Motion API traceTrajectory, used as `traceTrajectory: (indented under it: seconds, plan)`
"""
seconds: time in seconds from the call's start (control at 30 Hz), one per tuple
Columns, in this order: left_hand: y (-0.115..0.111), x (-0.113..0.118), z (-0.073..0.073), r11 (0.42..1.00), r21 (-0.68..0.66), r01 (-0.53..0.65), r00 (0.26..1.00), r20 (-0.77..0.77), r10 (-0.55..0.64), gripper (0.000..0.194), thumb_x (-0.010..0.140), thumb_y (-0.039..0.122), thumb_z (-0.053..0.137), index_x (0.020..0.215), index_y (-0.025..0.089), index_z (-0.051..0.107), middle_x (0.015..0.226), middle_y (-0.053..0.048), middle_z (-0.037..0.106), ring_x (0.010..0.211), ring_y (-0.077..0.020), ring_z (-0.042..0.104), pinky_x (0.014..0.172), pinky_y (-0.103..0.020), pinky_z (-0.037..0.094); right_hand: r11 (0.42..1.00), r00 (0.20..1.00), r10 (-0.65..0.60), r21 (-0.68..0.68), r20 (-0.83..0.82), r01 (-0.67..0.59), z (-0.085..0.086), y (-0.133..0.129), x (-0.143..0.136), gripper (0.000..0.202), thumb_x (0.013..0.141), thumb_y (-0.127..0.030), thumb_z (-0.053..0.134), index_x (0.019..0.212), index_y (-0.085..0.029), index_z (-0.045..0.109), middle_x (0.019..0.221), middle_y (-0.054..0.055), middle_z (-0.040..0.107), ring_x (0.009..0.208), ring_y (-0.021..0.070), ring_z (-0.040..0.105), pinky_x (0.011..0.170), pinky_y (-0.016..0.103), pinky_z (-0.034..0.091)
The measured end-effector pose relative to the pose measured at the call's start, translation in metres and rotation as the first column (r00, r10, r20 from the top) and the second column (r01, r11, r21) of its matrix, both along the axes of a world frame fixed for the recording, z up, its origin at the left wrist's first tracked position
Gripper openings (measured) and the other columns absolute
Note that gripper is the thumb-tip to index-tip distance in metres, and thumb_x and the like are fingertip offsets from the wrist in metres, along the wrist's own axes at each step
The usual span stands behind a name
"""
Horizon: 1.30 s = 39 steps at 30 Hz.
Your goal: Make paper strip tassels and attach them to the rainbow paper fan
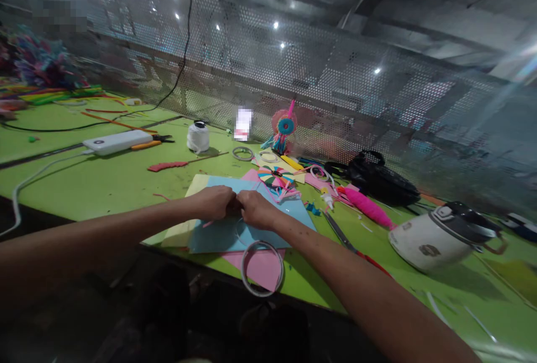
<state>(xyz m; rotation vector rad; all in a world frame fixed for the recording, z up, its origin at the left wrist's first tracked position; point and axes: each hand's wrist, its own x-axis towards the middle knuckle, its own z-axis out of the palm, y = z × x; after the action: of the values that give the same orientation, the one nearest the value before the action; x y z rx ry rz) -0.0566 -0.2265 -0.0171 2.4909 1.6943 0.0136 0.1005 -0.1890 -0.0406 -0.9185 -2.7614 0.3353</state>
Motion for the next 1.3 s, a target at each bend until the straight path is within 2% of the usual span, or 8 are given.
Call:
traceTrajectory:
  seconds: [0.17,0.33,0.57,0.77,1.0,1.1,1.23,1.3]
  plan:
    - [0.000,-0.004,-0.010,0.992,0.094,0.085,0.996,0.005,-0.086,0.018,0.067,0.015,0.052,0.080,0.014,0.064,0.085,-0.013,0.066,0.084,-0.0251,0.062,0.066,-0.029,0.046,0.999,0.999,-0.036,0.007,-0.007,0.036,0.001,-0.003,0.000,0.018,0.069,-0.003,0.051,0.079,-0.009,0.064,0.080,0.009,0.065,0.071,0.0149,0.055,0.063,0.024,0.038]
    - [-0.002,-0.006,-0.017,0.981,0.156,0.115,0.992,0.032,-0.122,0.016,0.072,0.019,0.049,0.081,0.015,0.062,0.085,-0.012,0.064,0.083,-0.0244,0.060,0.065,-0.029,0.045,0.997,0.999,0.037,-0.071,0.034,-0.034,0.009,0.005,-0.002,0.019,0.070,-0.004,0.054,0.073,-0.012,0.070,0.068,0.003,0.068,0.063,0.0113,0.056,0.060,0.020,0.038]
    - [-0.004,-0.008,-0.020,0.975,0.188,0.120,0.989,0.059,-0.133,0.015,0.072,0.018,0.049,0.081,0.014,0.060,0.084,-0.012,0.063,0.080,-0.0237,0.060,0.062,-0.029,0.043,0.992,0.993,0.114,-0.057,0.030,-0.113,0.009,0.009,-0.001,0.019,0.068,-0.002,0.056,0.077,-0.010,0.071,0.074,0.006,0.069,0.066,0.0124,0.058,0.062,0.020,0.039]
    - [-0.003,-0.015,-0.019,0.984,0.140,0.114,0.988,0.083,-0.126,0.013,0.070,0.022,0.052,0.081,0.018,0.058,0.080,-0.007,0.063,0.072,-0.0217,0.060,0.055,-0.027,0.039,0.986,0.987,0.158,-0.059,0.016,-0.157,0.006,0.010,0.000,0.019,0.067,0.001,0.056,0.072,-0.012,0.068,0.073,0.003,0.068,0.069,0.0120,0.058,0.064,0.020,0.040]
    - [-0.009,-0.013,-0.018,0.973,0.197,0.120,0.987,0.084,-0.139,0.019,0.071,0.017,0.050,0.090,0.016,0.053,0.087,-0.008,0.062,0.077,-0.0223,0.059,0.060,-0.029,0.039,0.981,0.985,0.174,-0.093,0.004,-0.173,0.005,0.016,-0.001,0.020,0.064,0.005,0.055,0.065,-0.012,0.066,0.069,0.001,0.066,0.065,0.0104,0.059,0.060,0.017,0.041]
    - [-0.006,-0.018,-0.019,0.955,0.207,0.211,0.972,0.063,-0.228,0.019,0.068,0.010,0.050,0.085,0.016,0.054,0.083,-0.007,0.060,0.075,-0.0207,0.057,0.060,-0.028,0.038,0.980,0.983,0.183,-0.081,0.010,-0.181,0.005,0.016,-0.002,0.021,0.064,0.006,0.055,0.065,-0.012,0.066,0.068,0.001,0.066,0.066,0.0100,0.059,0.061,0.017,0.041]
    - [-0.004,-0.029,-0.019,0.883,0.266,0.387,0.907,0.065,-0.417,0.017,0.073,0.005,0.046,0.082,0.016,0.056,0.082,-0.007,0.058,0.075,-0.0182,0.055,0.066,-0.027,0.039,0.982,0.981,0.191,-0.015,0.028,-0.191,0.006,0.010,-0.001,0.021,0.066,0.006,0.053,0.067,-0.012,0.065,0.070,0.002,0.064,0.066,0.0106,0.057,0.062,0.019,0.039]
    - [-0.006,-0.032,-0.018,0.855,0.287,0.433,0.876,0.092,-0.474,0.017,0.076,0.006,0.046,0.084,0.015,0.058,0.082,-0.007,0.058,0.078,-0.0178,0.054,0.070,-0.026,0.040,0.980,0.980,0.196,0.027,0.041,-0.198,0.007,0.004,0.000,0.020,0.067,0.004,0.051,0.069,-0.012,0.064,0.073,0.003,0.063,0.068,0.0118,0.055,0.062,0.021,0.038]
